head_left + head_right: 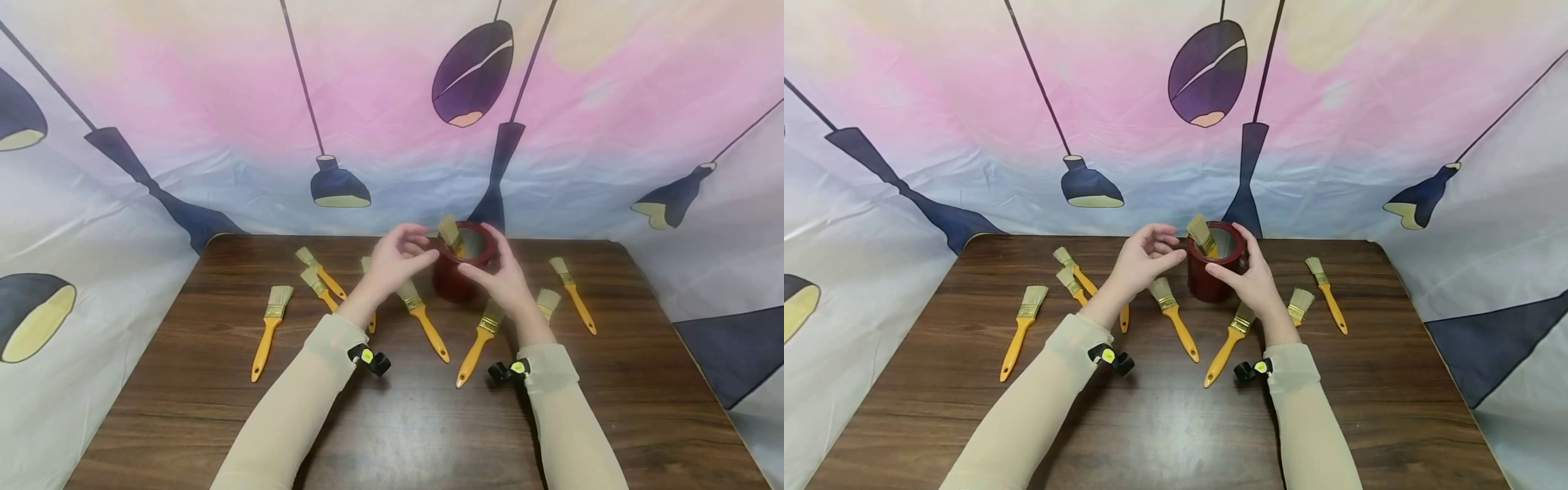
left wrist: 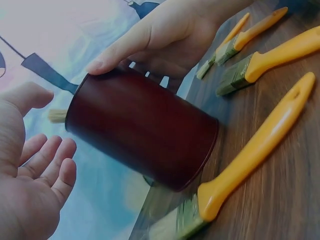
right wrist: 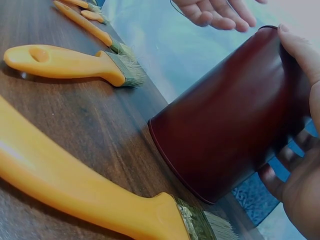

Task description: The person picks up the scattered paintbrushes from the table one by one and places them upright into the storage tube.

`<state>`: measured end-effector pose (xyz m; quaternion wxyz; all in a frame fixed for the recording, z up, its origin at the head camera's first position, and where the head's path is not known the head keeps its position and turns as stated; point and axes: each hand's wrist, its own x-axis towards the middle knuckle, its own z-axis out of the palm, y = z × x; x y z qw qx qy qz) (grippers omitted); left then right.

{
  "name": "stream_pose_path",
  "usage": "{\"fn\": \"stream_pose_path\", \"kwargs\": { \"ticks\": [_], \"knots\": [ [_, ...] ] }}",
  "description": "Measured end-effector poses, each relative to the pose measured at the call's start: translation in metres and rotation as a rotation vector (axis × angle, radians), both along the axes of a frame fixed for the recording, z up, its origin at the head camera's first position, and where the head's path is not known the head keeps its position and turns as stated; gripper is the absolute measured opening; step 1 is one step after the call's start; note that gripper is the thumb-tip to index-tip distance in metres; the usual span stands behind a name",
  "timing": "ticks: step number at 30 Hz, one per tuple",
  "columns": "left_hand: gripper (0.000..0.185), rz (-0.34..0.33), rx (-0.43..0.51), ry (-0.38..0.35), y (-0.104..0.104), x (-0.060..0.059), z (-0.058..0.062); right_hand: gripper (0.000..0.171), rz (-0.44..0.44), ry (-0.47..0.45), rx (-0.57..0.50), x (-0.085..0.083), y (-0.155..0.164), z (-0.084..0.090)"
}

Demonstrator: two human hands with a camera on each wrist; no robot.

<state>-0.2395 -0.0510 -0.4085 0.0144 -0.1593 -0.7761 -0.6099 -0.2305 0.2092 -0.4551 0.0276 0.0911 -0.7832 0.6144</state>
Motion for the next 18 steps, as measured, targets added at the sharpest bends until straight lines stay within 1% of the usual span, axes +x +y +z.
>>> {"fn": "stream_pose_path", "kwargs": {
  "ticks": [3,6,8,11,14,16,18],
  "knots": [
    [0.056,0.005,0.004,0.003,-0.011,0.002,-0.002,0.093,-0.002,-0.003,0.003,0.001,0.0,0.0],
    [0.057,0.011,-0.011,0.013,-0.029,0.006,-0.003,0.094,-0.003,-0.006,0.013,0.0,-0.002,0.001],
    [0.058,0.006,-0.03,0.018,-0.044,0.01,-0.003,0.094,-0.011,-0.012,0.027,0.0,-0.002,0.001],
    [0.061,0.019,-0.075,0.014,-0.071,0.017,-0.006,0.095,-0.014,-0.015,0.035,0.0,-0.002,0.001],
    [0.064,0.057,-0.143,0.003,-0.102,0.026,-0.01,0.095,-0.012,-0.018,0.036,0.0,-0.002,0.0],
    [0.064,0.093,-0.205,0.006,-0.122,0.032,-0.012,0.094,-0.013,-0.019,0.028,0.001,-0.002,0.0],
    [0.062,0.125,-0.287,0.01,-0.144,0.039,-0.014,0.093,-0.018,-0.024,0.031,0.002,-0.001,0.0]
  ]
}}
